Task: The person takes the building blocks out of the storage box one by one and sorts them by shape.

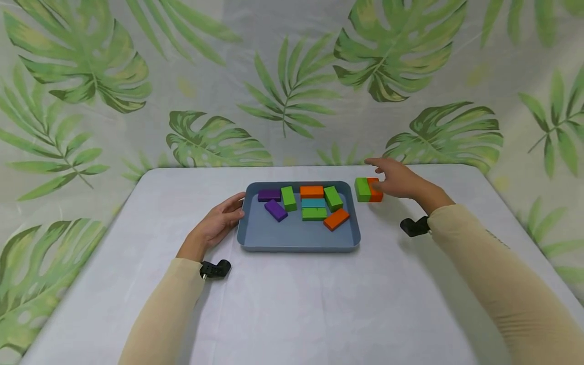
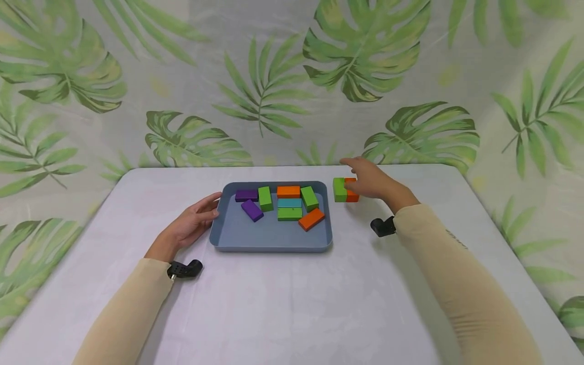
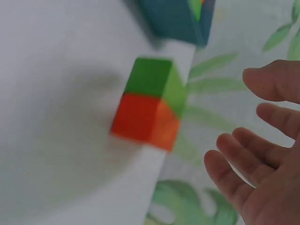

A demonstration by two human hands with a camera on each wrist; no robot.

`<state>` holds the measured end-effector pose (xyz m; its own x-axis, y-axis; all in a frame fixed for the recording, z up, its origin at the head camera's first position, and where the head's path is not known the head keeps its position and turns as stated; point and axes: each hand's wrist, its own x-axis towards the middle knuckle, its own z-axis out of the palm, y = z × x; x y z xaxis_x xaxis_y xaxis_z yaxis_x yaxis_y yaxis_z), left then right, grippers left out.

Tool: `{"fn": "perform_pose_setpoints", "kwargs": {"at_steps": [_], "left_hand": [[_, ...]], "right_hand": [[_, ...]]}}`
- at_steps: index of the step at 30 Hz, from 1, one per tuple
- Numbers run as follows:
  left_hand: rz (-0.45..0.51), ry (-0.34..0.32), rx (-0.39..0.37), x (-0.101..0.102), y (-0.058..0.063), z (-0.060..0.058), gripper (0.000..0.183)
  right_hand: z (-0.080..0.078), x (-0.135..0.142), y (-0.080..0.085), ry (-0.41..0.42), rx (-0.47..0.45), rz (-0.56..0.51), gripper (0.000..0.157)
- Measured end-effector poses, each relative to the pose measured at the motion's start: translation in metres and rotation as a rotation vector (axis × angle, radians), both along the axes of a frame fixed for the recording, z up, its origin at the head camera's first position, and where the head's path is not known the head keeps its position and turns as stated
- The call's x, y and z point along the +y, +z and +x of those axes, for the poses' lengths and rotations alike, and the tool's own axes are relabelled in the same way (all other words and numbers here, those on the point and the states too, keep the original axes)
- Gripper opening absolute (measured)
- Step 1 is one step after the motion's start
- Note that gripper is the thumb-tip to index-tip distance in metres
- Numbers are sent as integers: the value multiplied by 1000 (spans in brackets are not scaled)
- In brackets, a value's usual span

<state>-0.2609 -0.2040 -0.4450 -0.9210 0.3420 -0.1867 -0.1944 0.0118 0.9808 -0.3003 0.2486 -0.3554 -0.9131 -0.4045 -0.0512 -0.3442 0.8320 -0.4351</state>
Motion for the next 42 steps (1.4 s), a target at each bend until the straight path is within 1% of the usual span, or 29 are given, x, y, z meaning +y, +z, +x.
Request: {"fn": "perform_pose_setpoints", "kwargs": {"at_steps": [3,6,14,20,28,30,35,40,42], "left_hand": [[0,0,4,0,0,1,68],[2,2,5,0,0,1,68],[11,7,-2,0,0,1,68],[-7,12,6,0,2,1,68],[-5,10,7,0,1,0,67],[-7,11,9,1,2,-1,67],[-12,8,10,0,3,-1,67],[-13,25,0,0,0,-1,66],[-13,18,-1,1,-1,-1,65]], "right_hand": [[6,-13,9,53,48,-2,60],[11,-24,15,95,74,6,55],[19,-37,22,135,98,9,52],[20,-47,24,162,113,34,50],[13,-70,21,214,67,75,48],[11,-78,22,223,59,78,48],[5,-103,23,259,5,69,47],[2,-129,17,319,-17,59,49],[2,-137,13,329,-13,70,49]]}}
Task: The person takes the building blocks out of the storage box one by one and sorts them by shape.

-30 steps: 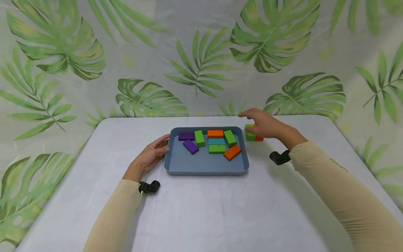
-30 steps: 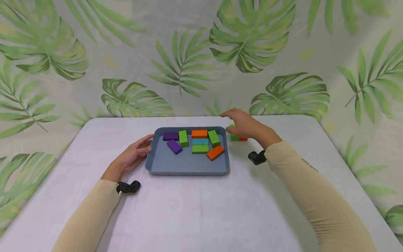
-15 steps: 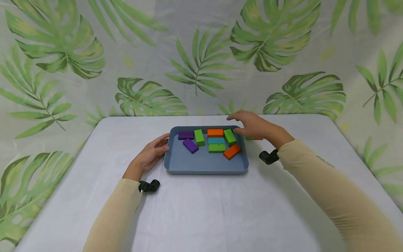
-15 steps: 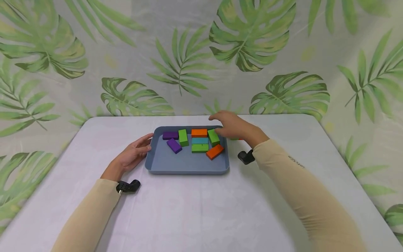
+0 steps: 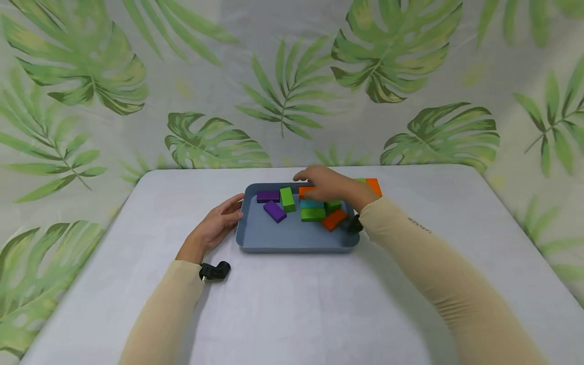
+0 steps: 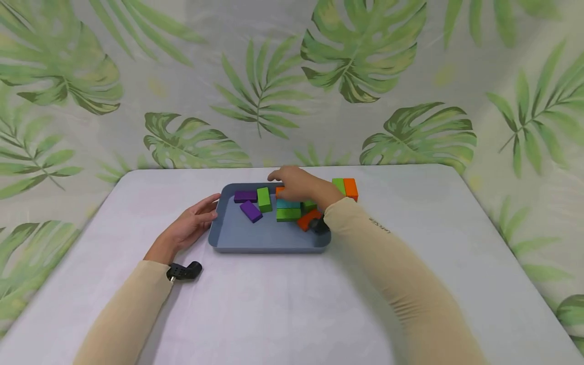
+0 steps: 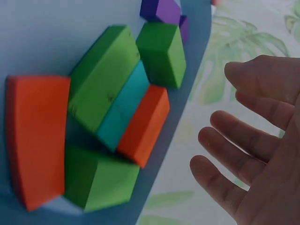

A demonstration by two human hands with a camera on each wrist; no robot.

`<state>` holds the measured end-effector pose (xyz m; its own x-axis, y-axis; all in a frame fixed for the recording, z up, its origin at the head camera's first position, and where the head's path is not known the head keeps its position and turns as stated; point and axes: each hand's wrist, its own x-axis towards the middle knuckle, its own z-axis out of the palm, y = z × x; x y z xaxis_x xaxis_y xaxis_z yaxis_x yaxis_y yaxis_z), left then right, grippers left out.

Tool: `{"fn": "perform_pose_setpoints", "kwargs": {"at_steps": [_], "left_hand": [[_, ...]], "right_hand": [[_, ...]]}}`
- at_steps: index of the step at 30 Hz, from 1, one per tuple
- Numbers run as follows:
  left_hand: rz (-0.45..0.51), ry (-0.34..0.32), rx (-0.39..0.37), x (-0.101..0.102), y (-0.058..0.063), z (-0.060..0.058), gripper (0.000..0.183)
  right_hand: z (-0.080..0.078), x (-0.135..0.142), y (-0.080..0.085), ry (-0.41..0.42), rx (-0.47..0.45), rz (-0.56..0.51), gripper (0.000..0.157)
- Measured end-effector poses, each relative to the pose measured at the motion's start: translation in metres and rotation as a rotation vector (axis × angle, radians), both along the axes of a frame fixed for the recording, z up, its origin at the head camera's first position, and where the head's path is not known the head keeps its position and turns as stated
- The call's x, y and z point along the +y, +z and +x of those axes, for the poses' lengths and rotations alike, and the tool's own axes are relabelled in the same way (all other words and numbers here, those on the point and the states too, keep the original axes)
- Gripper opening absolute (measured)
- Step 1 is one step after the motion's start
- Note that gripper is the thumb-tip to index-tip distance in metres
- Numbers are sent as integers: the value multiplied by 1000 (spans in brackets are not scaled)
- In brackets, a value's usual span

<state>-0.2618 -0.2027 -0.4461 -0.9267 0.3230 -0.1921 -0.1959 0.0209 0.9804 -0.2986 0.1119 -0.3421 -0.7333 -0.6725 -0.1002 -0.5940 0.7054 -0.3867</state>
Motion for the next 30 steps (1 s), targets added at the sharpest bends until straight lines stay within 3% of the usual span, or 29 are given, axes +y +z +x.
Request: {"fn": "perform_pose_setpoints", "kwargs": {"at_steps": [9,19,30], "left_hand": [[14,-17,23,2,-1,1,67],[11,-4,9,0,2,2,67],[16,-4,3,0,1,1,66]], "right_hand": [[-1,-28,-9,24,11,34,58],[-10,-39,-28,-21,-25,78,63],[-10,-53,-36,-100,-10,154,61]]}}
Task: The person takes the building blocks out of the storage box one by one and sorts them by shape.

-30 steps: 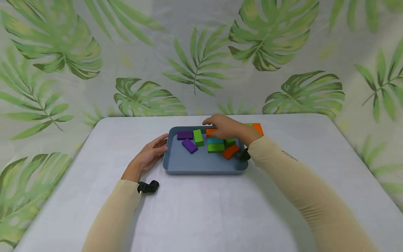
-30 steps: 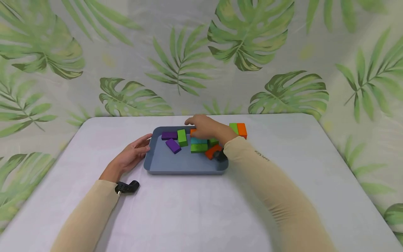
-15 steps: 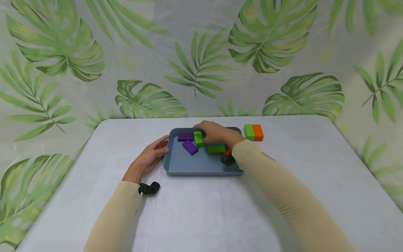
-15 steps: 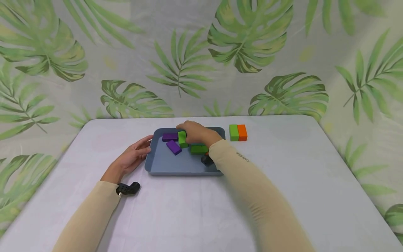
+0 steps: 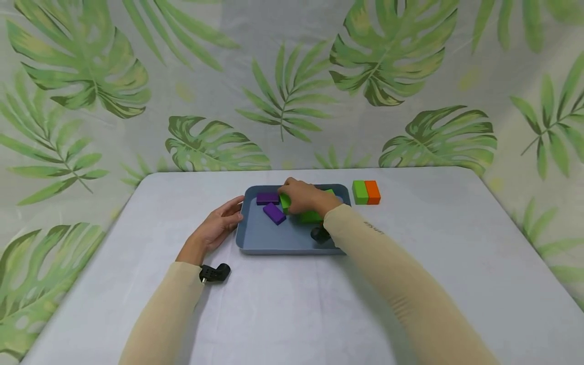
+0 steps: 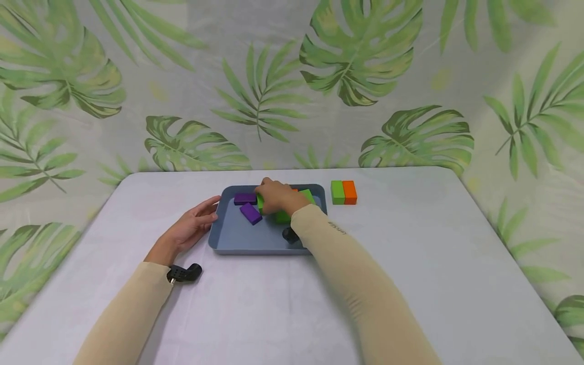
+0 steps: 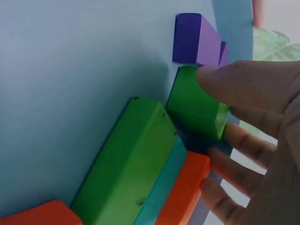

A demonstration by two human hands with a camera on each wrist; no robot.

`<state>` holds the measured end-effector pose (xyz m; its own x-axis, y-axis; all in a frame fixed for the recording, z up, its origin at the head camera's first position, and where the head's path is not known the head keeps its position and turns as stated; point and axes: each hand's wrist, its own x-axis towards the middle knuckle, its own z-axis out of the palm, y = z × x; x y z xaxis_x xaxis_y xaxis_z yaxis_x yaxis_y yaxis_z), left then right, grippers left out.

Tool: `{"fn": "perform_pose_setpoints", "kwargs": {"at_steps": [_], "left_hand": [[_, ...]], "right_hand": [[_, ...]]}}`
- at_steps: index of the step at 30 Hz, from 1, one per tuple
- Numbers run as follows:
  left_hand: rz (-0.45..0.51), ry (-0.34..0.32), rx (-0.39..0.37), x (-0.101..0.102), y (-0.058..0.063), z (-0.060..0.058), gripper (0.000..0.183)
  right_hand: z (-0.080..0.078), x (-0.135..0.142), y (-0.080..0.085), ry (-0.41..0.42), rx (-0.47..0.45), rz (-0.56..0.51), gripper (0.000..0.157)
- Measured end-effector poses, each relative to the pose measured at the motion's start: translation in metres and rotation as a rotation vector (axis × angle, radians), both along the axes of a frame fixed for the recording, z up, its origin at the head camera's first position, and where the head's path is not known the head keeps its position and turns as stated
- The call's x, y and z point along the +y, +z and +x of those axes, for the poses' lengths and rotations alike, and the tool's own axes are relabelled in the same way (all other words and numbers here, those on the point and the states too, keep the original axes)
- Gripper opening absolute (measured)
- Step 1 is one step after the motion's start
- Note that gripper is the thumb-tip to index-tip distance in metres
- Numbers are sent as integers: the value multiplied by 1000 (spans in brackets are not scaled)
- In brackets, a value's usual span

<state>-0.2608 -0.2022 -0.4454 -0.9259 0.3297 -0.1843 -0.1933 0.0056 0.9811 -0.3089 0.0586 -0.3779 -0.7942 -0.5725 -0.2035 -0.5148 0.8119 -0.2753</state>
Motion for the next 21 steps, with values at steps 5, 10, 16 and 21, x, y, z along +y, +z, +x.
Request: {"fn": "perform_pose_setpoints", "kwargs": {"at_steps": [5,10,16,21], "left_hand": [[0,7,-4,2,1,-1,67],[-6,-1,8,3,2,-1,67],[-13,-14,28,2,-1,-1,67],[-22,-8,30,1,-1,1,67]], "right_hand": [[3,-4,1,-48,20,30,59],[6,-7,-1,-80,44,81,59],[10,-10,1,-62,18,110,54],[7,-10,-1,-45,10,89,60]]}}
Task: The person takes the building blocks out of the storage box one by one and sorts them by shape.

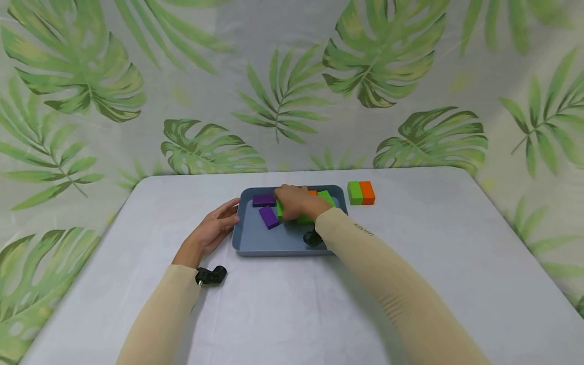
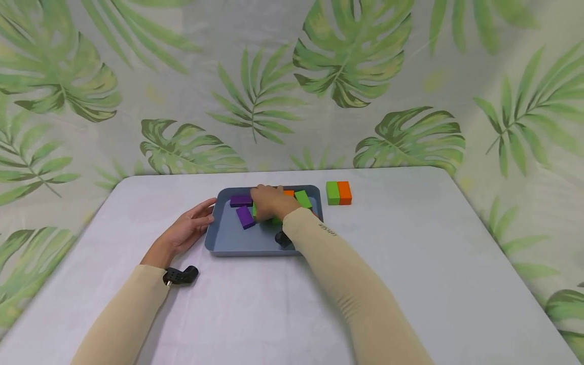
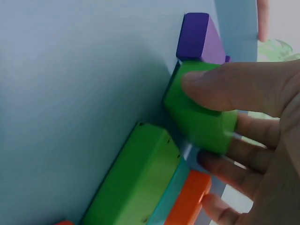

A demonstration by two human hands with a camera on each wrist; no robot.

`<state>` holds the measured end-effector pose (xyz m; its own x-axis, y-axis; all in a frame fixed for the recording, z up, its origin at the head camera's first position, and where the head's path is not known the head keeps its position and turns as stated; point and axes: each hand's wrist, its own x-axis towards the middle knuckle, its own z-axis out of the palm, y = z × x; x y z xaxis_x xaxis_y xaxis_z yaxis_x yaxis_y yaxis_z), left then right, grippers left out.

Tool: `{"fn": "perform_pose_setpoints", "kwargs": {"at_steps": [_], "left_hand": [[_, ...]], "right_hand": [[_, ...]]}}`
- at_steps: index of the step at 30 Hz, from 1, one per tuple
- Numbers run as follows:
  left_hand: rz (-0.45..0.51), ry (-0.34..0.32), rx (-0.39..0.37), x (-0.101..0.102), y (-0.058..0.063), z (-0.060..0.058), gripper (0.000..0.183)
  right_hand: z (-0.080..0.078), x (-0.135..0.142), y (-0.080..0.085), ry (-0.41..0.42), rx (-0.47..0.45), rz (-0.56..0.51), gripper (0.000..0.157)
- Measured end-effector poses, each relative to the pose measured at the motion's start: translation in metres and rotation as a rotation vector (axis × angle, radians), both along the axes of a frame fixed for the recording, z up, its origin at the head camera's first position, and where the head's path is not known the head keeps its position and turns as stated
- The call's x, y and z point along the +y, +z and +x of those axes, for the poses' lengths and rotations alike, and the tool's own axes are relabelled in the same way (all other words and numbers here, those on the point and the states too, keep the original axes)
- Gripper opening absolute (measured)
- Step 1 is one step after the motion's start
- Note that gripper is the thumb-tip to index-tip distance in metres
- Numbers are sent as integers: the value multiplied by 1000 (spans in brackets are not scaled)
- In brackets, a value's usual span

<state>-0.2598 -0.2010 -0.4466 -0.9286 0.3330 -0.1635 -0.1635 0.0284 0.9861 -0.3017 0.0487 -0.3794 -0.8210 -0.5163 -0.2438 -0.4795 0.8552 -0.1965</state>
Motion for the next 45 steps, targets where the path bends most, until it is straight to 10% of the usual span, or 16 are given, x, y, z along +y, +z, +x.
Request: {"fn": "perform_pose_setpoints", "kwargs": {"at_steps": [23,33,45], "left_hand": [[0,-8,-18,-1,-1,0,66],[4,4,-28,3,-2,2,65],[-15,2,-20,0,1,1,66]], "right_hand": [[39,69,50,160,161,-64,65],[34,139,84,38,195,-110,70],[2,217,82,-153,183,-136,72]]}}
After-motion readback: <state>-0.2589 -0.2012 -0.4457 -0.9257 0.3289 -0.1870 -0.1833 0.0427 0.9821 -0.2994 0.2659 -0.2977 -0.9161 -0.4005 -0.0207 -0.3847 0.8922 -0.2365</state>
